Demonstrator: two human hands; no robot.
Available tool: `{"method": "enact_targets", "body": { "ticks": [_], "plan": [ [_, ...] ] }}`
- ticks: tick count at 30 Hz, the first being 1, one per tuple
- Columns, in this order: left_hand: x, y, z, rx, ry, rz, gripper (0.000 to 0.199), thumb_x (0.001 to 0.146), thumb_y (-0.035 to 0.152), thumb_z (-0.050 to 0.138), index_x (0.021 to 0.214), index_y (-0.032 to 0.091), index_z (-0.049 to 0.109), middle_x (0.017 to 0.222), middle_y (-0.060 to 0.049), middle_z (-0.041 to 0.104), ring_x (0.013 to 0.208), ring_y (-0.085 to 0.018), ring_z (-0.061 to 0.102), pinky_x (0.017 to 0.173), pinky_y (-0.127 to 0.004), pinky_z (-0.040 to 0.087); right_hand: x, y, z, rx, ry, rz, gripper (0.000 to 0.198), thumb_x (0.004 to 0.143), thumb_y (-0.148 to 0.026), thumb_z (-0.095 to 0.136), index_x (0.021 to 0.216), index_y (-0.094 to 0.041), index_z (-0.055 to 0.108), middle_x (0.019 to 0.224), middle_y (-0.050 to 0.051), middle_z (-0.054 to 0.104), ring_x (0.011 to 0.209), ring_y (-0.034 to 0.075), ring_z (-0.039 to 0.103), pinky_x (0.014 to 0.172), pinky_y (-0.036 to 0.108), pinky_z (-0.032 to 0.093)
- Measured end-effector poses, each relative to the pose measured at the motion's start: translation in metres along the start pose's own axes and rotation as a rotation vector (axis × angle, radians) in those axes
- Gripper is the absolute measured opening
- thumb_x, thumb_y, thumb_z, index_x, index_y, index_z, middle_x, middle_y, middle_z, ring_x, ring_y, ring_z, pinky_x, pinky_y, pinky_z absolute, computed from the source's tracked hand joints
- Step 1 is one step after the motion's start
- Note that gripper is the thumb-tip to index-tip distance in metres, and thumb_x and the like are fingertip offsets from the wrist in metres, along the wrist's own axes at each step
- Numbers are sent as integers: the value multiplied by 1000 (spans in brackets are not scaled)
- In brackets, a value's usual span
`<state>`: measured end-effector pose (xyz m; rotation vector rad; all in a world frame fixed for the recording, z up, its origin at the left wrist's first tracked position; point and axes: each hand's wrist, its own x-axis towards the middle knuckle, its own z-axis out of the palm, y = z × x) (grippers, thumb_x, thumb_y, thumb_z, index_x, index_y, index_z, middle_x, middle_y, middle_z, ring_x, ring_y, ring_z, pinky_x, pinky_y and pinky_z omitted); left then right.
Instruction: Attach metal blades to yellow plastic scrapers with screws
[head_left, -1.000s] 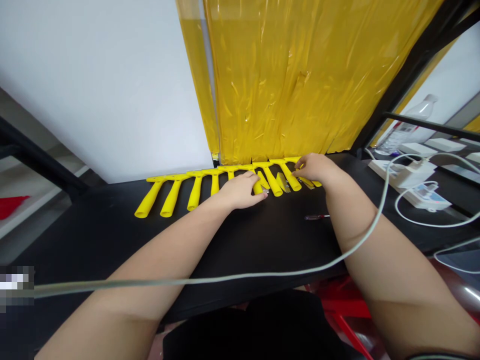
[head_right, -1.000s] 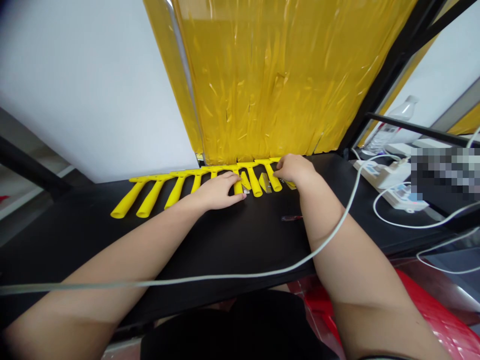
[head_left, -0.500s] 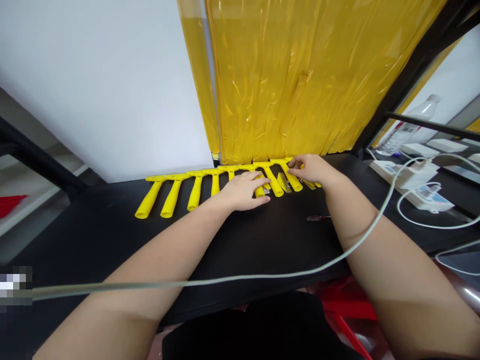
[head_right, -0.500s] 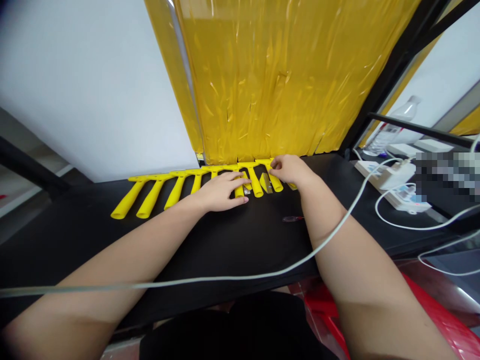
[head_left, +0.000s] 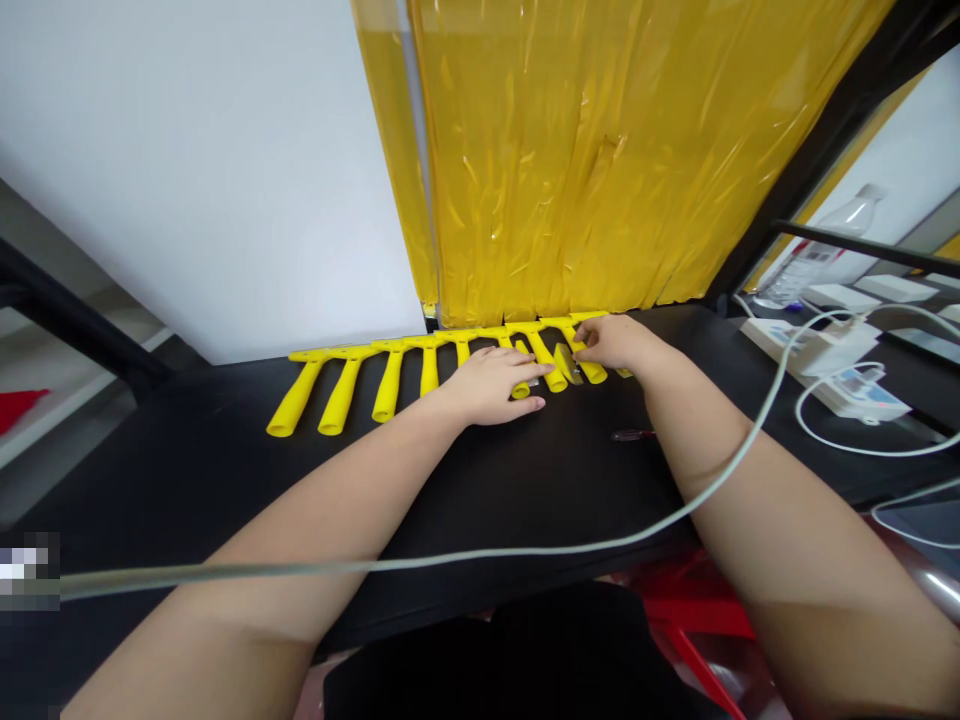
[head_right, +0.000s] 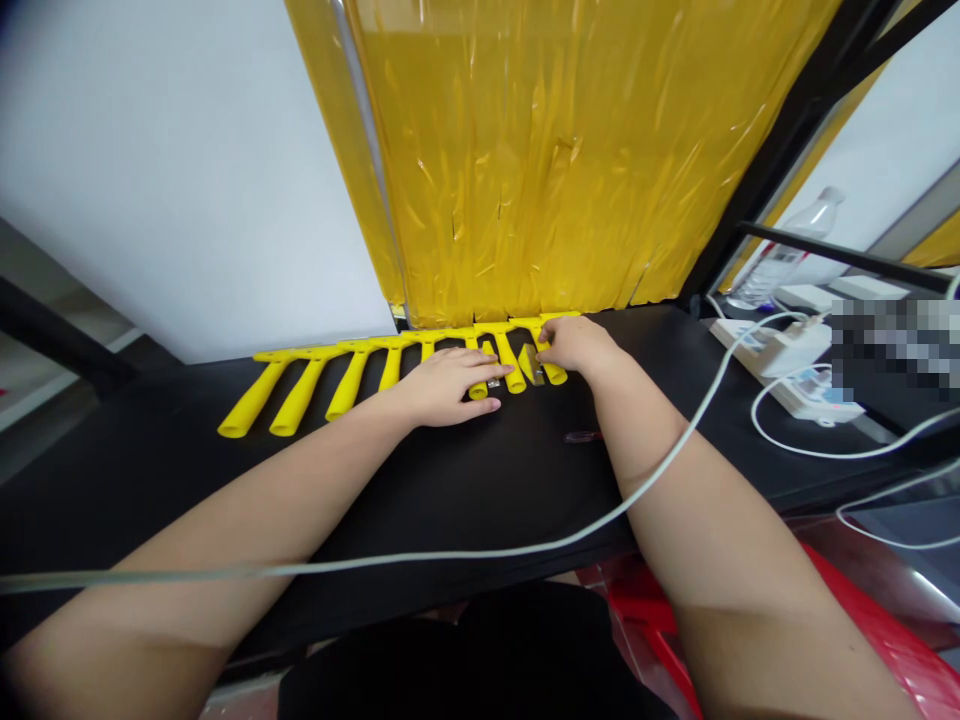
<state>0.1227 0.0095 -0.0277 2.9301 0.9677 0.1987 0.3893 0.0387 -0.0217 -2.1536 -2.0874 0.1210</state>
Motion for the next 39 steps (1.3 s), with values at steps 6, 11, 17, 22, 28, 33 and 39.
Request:
{"method": "enact_targets", "body": {
  "ticks": [6, 11, 17, 22, 28, 33, 39],
  "plan": [
    [1, -1, 1, 20, -9, 5, 60, 104, 60, 52, 158, 35, 55, 163, -7, 56, 150, -31, 50, 126, -52, 32, 1, 7, -5, 34, 45, -4, 40, 86, -42, 75, 123, -26, 78, 110, 6, 82, 99, 25, 75, 88, 34, 56],
    [1, -2, 1, 12, 5, 27, 59, 104, 59, 51, 158, 35, 55, 159, -6, 59, 148, -29, 52, 126, -49, 33, 10, 38, -7, 4, 177, 191, 40, 87, -33, 71, 124, -21, 80, 122, 12, 80, 113, 31, 74, 96, 38, 56],
    [1, -4, 2, 2, 16, 38, 57, 104, 59, 50, 156, 35, 57, 154, -6, 63, 144, -29, 55, 124, -48, 35, 17, 55, -3, -28, 80, 258, 41, 74, -25, 78, 114, -24, 85, 119, 12, 81, 108, 32, 77, 86, 37, 60],
    [0, -3, 3, -3, 14, 40, 57, 105, 58, 50, 156, 35, 57, 151, -6, 65, 142, -28, 56, 123, -46, 37, 17, 54, -2, -29, 68, 259, 38, 71, -26, 78, 109, -24, 86, 112, 11, 82, 102, 32, 78, 80, 36, 61],
    [0, -3, -7, 1, 4, -19, 65, 104, 63, 46, 162, 33, 49, 166, -10, 50, 153, -33, 46, 128, -53, 32, 14, 52, -6, 7, 64, 275, 40, 76, -31, 79, 114, -22, 83, 116, 13, 81, 106, 33, 77, 85, 38, 60],
    [-9, -25, -34, 37, 12, -248, 59, 101, 55, 49, 147, 21, 63, 145, -13, 67, 132, -34, 64, 113, -47, 50, 8, 37, -11, 72, 194, 220, 37, 86, -38, 74, 118, -20, 79, 118, 13, 80, 112, 34, 75, 94, 43, 58],
    [-54, -53, -34, 9, -69, -265, 69, 102, 59, 46, 155, 17, 56, 160, -15, 56, 148, -33, 53, 124, -46, 41, -13, -12, -12, 152, 247, -212, 25, 93, -32, 68, 114, -21, 78, 113, 9, 81, 106, 29, 74, 98, 41, 56]
  ]
}}
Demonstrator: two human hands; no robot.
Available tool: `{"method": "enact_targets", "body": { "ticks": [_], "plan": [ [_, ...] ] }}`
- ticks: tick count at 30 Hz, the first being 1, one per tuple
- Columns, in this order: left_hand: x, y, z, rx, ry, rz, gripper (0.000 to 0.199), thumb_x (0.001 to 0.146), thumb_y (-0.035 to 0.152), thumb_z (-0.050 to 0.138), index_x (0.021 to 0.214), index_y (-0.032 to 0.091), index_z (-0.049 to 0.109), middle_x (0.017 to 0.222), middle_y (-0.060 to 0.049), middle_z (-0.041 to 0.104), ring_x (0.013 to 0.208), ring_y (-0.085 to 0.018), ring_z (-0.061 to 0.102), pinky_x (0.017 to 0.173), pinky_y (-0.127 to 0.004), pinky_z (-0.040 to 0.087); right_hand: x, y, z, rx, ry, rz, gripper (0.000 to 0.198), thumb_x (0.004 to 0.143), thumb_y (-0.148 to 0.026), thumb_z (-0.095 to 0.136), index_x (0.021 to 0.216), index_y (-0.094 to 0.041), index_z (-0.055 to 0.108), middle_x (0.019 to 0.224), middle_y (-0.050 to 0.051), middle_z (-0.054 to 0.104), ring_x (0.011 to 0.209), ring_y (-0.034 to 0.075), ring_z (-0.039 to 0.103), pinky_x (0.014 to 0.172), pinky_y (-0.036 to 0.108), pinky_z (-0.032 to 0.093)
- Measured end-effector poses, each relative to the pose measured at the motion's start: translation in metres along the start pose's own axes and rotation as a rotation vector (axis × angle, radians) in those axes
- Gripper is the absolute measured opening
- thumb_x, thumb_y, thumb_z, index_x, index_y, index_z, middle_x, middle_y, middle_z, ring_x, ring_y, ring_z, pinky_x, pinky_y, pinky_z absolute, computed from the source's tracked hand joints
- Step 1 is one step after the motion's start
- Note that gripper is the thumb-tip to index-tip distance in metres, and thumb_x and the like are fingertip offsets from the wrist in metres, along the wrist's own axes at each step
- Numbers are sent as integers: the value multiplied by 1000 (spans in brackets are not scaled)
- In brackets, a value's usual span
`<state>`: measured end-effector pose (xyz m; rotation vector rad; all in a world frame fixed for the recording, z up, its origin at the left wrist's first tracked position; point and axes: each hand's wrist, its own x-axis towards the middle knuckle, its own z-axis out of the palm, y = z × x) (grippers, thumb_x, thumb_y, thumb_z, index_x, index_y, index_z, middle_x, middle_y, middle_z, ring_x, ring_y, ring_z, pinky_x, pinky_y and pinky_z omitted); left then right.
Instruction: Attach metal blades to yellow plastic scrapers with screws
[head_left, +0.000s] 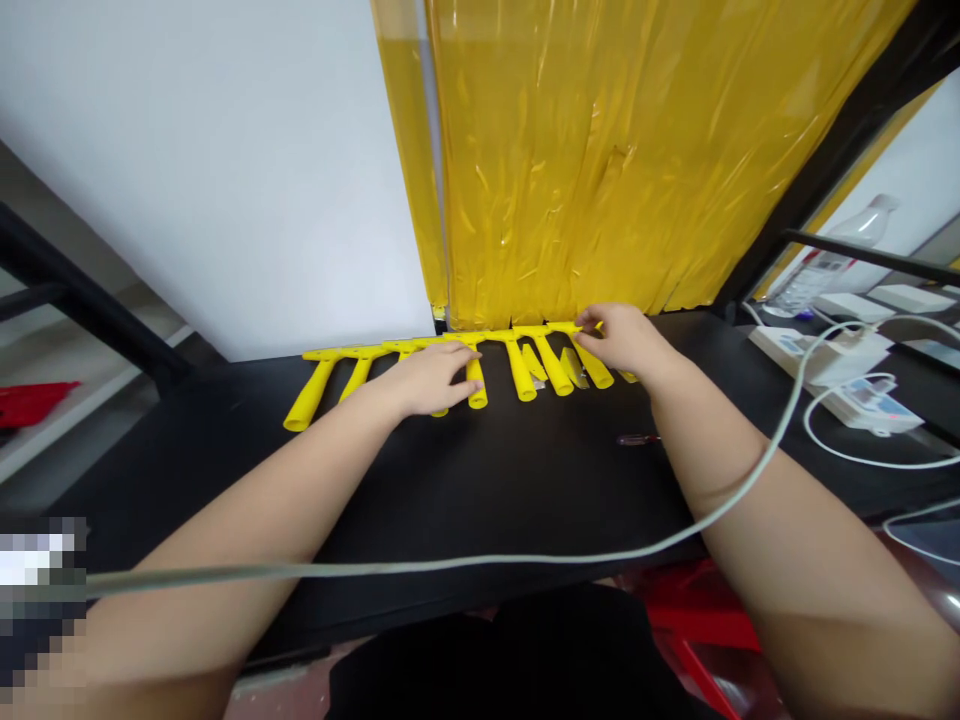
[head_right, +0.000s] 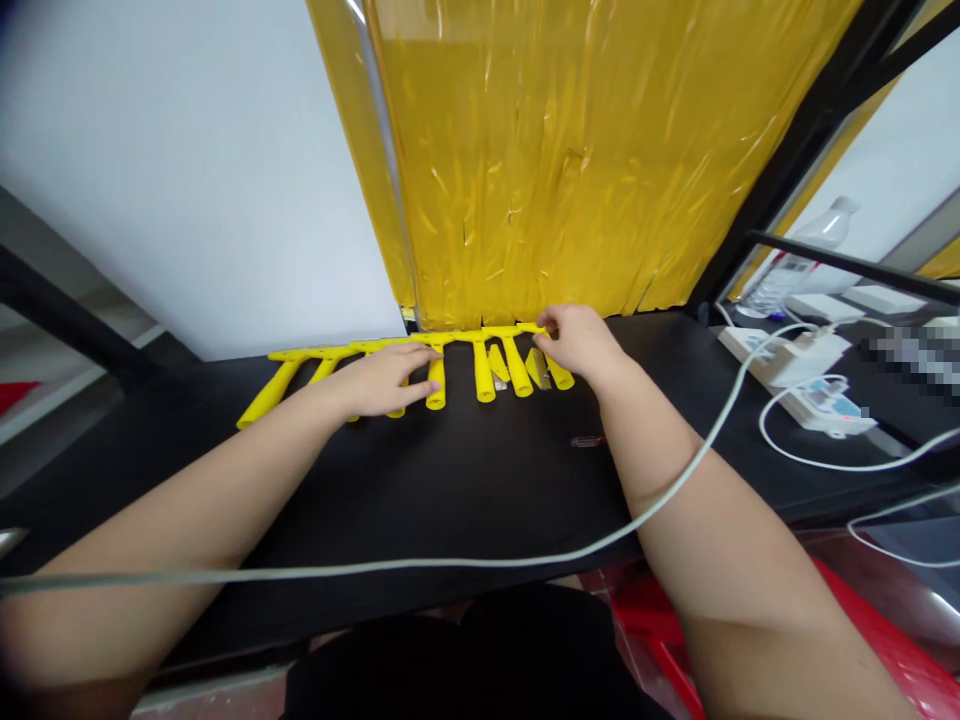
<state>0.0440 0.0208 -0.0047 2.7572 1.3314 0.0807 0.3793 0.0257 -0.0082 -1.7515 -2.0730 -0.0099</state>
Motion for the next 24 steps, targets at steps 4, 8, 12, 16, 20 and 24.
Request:
{"method": "enact_targets", "body": {
  "ticks": [4, 8, 12, 16, 20, 24],
  "plan": [
    [-23, -2, 17, -52, 10, 53, 73, 106, 64, 39, 161, 18, 50, 169, -14, 47, 156, -31, 44, 130, -45, 34, -14, -41, 7, 68, -154, -367, 36, 90, -43, 75, 120, -24, 78, 117, 9, 79, 113, 31, 69, 103, 43, 52],
    [-30, 3, 24, -32, 39, 48, 77, 104, 67, 42, 163, 17, 45, 171, -14, 44, 158, -32, 41, 130, -48, 34, -22, -61, 16, -11, -243, -456, 51, 83, -49, 84, 128, -25, 77, 124, 12, 76, 121, 37, 62, 107, 51, 47],
    [-29, 4, 26, -8, 50, 43, 75, 105, 67, 42, 163, 19, 45, 171, -14, 44, 159, -32, 41, 130, -49, 34, -20, -63, 20, -76, -283, -447, 42, 86, -41, 82, 125, -25, 80, 122, 12, 75, 120, 37, 61, 106, 51, 47],
    [-28, 3, 26, 3, 58, 46, 73, 106, 67, 41, 161, 20, 47, 170, -13, 45, 158, -31, 42, 129, -48, 35, -18, -63, 20, -73, -292, -409, 39, 87, -35, 82, 124, -24, 81, 122, 12, 75, 122, 36, 62, 108, 50, 47],
    [-31, 4, 25, 16, 67, 87, 70, 106, 66, 42, 160, 23, 50, 168, -11, 49, 154, -32, 46, 126, -51, 36, -19, -65, 20, -59, -294, -397, 40, 88, -34, 82, 125, -22, 81, 122, 14, 75, 123, 37, 62, 108, 50, 49],
    [-33, 7, 25, 44, 63, 97, 68, 106, 66, 42, 160, 26, 49, 168, -9, 49, 152, -32, 49, 124, -53, 37, -20, -66, 19, -56, -291, -398, 40, 87, -34, 82, 126, -21, 81, 121, 15, 75, 123, 38, 62, 108, 52, 50]
  ]
}}
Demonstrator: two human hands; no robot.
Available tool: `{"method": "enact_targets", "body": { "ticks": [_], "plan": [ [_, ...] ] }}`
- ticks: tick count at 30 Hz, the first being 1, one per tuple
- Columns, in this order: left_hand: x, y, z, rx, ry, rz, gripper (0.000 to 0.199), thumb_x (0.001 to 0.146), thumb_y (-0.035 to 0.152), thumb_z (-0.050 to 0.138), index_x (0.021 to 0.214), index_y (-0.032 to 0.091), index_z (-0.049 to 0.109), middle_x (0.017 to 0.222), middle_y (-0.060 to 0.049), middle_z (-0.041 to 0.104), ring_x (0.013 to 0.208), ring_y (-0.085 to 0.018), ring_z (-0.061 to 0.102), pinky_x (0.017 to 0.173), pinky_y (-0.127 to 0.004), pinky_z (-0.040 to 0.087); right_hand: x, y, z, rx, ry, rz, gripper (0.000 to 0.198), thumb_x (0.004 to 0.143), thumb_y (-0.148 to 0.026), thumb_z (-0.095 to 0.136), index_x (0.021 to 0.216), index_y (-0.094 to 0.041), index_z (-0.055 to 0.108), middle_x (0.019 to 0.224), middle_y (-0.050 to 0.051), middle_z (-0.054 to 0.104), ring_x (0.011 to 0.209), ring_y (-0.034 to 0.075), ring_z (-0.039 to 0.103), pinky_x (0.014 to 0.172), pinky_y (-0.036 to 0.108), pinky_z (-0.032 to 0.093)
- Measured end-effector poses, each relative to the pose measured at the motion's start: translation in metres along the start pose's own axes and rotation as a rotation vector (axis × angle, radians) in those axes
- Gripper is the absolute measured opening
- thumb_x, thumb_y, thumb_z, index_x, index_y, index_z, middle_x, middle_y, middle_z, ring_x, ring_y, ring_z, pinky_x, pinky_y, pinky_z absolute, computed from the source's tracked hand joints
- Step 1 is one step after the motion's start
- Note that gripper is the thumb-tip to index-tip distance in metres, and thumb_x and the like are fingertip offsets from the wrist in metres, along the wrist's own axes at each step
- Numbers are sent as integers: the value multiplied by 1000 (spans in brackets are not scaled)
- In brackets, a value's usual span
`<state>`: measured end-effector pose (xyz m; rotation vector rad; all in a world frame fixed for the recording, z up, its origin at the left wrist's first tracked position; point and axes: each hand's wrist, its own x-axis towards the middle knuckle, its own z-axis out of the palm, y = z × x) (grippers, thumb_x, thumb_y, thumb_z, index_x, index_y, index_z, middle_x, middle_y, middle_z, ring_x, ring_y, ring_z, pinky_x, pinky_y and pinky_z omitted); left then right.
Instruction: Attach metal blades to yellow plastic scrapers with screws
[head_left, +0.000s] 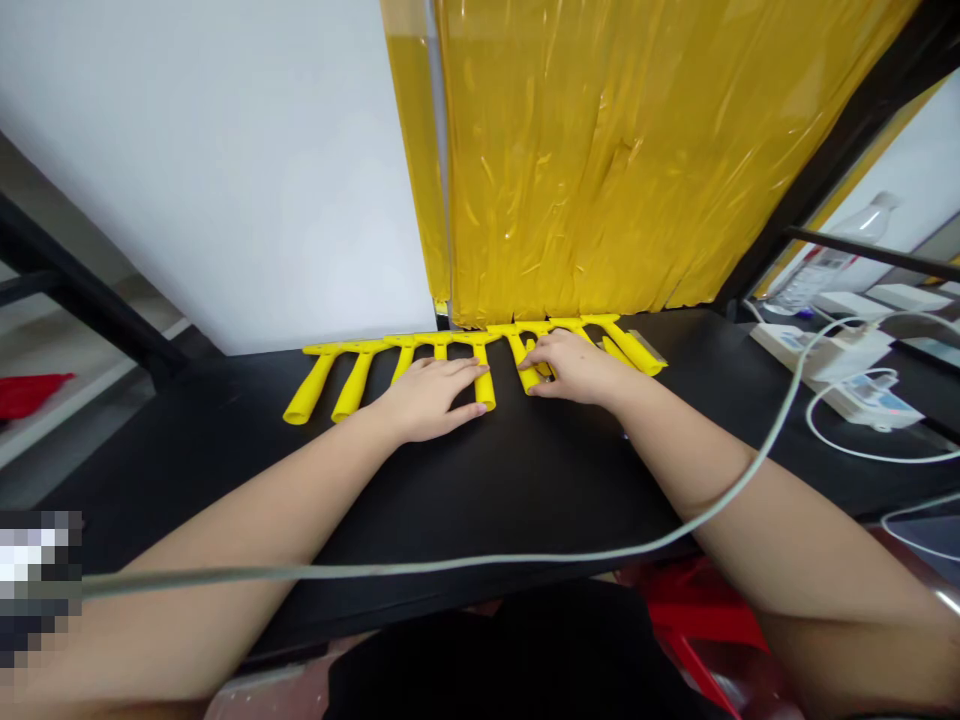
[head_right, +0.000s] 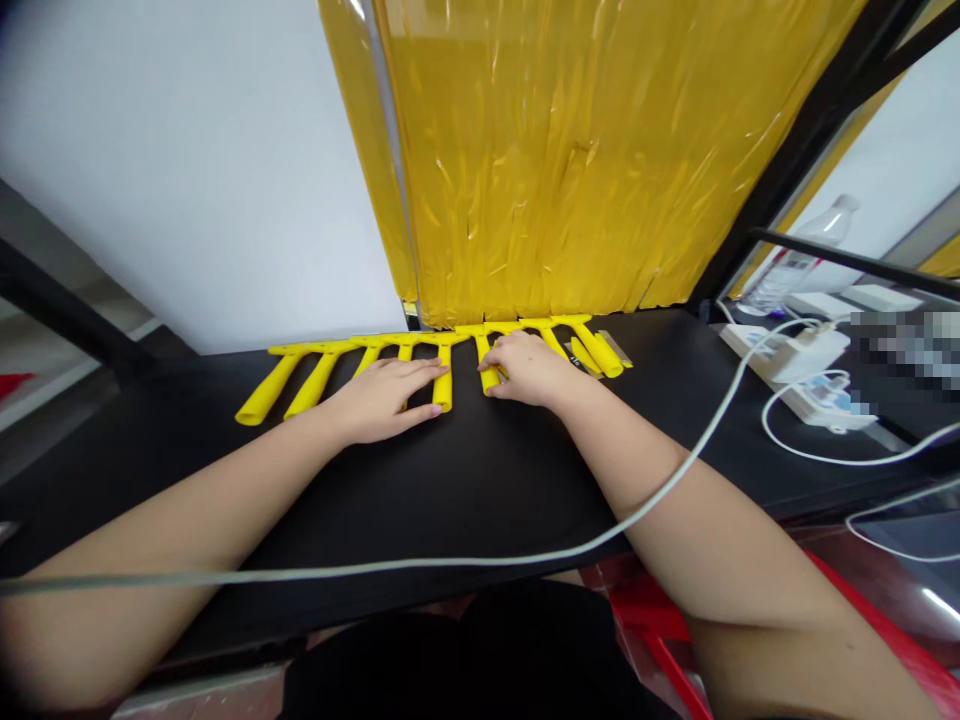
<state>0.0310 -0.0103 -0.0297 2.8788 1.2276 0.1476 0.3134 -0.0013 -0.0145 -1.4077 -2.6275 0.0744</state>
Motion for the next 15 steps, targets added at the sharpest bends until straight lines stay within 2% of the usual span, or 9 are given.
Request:
{"method": "enact_targets", "body": {
  "ticks": [7, 15],
  "plan": [
    [1, -1, 5, 25, 7, -16, 71, 107, 70, 36, 163, 27, 45, 169, -8, 49, 150, -32, 50, 122, -54, 36, -2, -1, -1, -7, -11, -5, 44, 88, -37, 80, 129, -20, 79, 122, 14, 74, 122, 37, 62, 107, 50, 50],
    [1, 1, 8, 64, 6, -22, 71, 109, 65, 36, 166, 23, 40, 165, -10, 52, 147, -34, 51, 121, -53, 36, -3, 1, 0, 3, 12, -49, 42, 89, -37, 79, 127, -19, 80, 123, 15, 74, 121, 37, 62, 109, 50, 48]
  ]
}}
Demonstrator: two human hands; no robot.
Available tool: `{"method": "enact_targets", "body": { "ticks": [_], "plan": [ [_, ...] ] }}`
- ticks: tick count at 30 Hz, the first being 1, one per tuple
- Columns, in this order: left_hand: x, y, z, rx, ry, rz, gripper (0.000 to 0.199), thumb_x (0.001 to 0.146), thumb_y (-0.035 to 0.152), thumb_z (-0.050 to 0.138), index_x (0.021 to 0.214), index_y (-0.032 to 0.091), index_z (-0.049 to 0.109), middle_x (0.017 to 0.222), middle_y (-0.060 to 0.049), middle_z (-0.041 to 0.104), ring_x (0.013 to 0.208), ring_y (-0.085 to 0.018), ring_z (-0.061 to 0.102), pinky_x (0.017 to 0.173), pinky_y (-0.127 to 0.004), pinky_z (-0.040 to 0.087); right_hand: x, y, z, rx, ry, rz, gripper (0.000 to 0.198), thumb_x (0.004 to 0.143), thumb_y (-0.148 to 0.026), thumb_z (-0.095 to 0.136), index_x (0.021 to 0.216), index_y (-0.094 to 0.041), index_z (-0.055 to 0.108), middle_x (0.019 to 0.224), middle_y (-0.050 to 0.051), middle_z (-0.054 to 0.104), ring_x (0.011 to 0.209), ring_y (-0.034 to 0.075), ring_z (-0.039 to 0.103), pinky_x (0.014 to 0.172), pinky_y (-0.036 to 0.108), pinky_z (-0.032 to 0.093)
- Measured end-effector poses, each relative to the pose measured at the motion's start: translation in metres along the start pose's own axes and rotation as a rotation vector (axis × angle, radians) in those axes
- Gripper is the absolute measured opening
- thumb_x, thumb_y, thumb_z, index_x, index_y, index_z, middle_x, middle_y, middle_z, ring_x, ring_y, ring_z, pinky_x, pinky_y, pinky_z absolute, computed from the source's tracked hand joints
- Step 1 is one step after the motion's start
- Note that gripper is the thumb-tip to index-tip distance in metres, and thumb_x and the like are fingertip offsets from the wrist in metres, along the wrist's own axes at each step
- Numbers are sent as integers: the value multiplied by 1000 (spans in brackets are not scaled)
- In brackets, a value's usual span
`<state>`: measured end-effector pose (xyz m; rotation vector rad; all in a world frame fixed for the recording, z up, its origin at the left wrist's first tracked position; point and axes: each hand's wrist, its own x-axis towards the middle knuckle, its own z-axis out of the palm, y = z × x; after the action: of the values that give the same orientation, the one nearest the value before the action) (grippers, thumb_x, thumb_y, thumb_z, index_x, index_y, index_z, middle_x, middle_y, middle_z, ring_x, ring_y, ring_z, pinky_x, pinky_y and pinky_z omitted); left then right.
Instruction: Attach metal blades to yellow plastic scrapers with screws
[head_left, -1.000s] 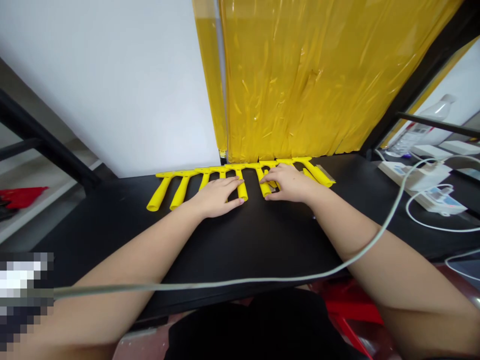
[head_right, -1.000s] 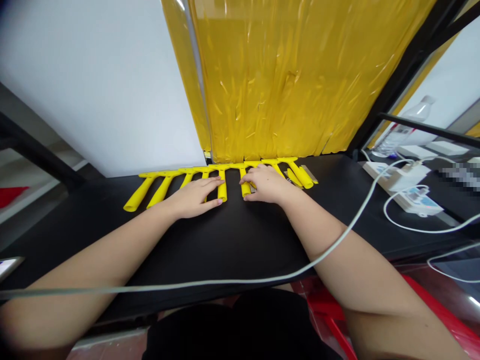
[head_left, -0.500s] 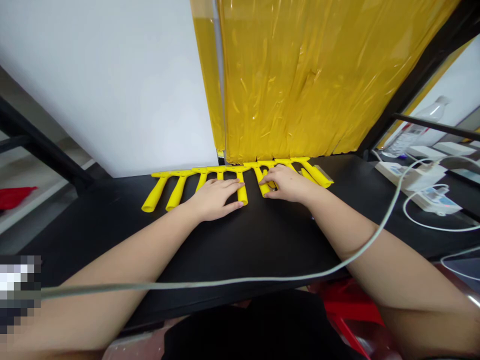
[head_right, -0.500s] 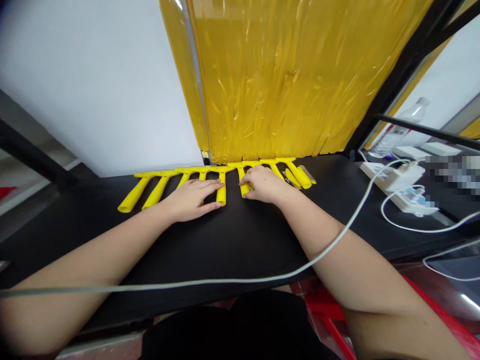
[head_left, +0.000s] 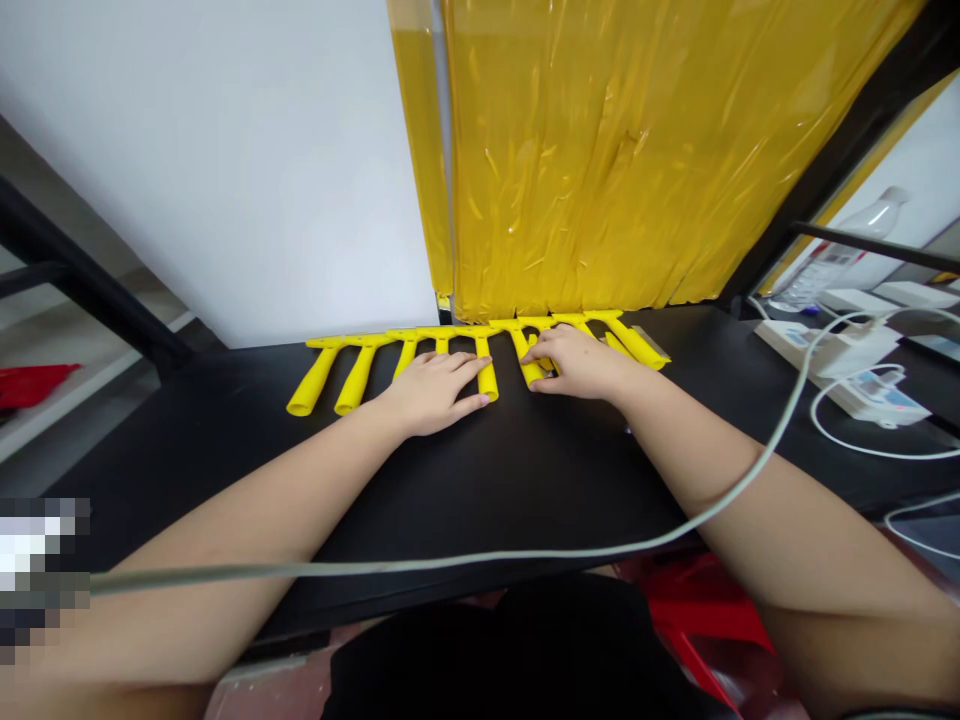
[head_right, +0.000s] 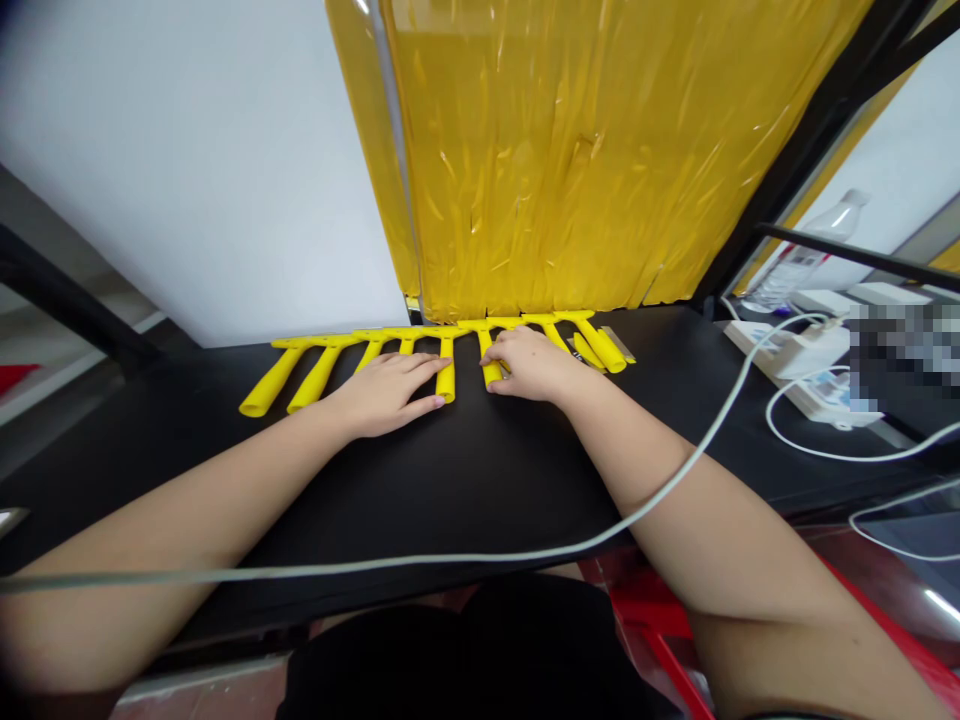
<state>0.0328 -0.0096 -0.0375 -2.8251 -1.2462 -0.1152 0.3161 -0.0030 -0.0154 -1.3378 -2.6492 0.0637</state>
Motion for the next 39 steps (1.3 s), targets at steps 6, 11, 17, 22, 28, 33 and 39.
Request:
{"method": "enact_targets", "body": {
  "ticks": [6, 11, 17, 22, 28, 33, 39],
  "plan": [
    [1, 4, 1, 21, -2, 0, 70, 110, 61, 35, 166, 19, 40, 154, -13, 61, 139, -33, 57, 120, -50, 37, 0, 2, 1, 17, 14, -10, 42, 89, -37, 79, 127, -19, 80, 121, 15, 74, 122, 37, 64, 109, 49, 49],
    [2, 6, 3, 7, -11, 0, 66, 112, 54, 34, 166, 16, 39, 152, -15, 62, 137, -32, 58, 121, -49, 36, 0, 4, 3, 18, 8, -11, 45, 89, -36, 79, 130, -17, 79, 121, 16, 73, 122, 37, 64, 110, 49, 50],
    [2, 7, 3, 11, -7, -8, 64, 112, 51, 33, 165, 17, 40, 152, -14, 63, 138, -32, 58, 122, -49, 36, 1, 5, 5, 17, 14, -12, 48, 89, -37, 80, 132, -17, 78, 119, 16, 72, 121, 36, 64, 109, 48, 51],
    [0, 11, 1, 73, 18, -8, 60, 112, 53, 34, 165, 27, 42, 157, -10, 60, 139, -32, 57, 122, -52, 35, 1, 7, 5, 15, 8, -12, 47, 88, -37, 80, 131, -18, 78, 121, 15, 73, 120, 36, 64, 109, 48, 50],
    [0, 10, 3, 76, 47, 0, 50, 112, 54, 39, 154, 32, 55, 140, -5, 73, 133, -29, 61, 128, -56, 21, 0, 7, 2, 18, 19, -9, 52, 90, -41, 78, 137, -19, 75, 126, 15, 73, 122, 37, 64, 110, 50, 49],
    [3, 4, 2, 43, 54, 27, 51, 111, 54, 40, 151, 26, 58, 133, -8, 75, 126, -30, 65, 122, -50, 33, 0, 6, 2, 4, 5, -24, 51, 91, -42, 77, 136, -16, 75, 127, 17, 74, 123, 37, 64, 110, 50, 49],
    [2, 2, -1, 27, 28, 9, 55, 109, 56, 41, 152, 26, 58, 130, -10, 75, 117, -32, 66, 107, -45, 45, 1, 5, 1, 1, -22, -17, 50, 93, -41, 74, 136, -16, 75, 127, 18, 73, 123, 38, 64, 111, 51, 49]
  ]
}}
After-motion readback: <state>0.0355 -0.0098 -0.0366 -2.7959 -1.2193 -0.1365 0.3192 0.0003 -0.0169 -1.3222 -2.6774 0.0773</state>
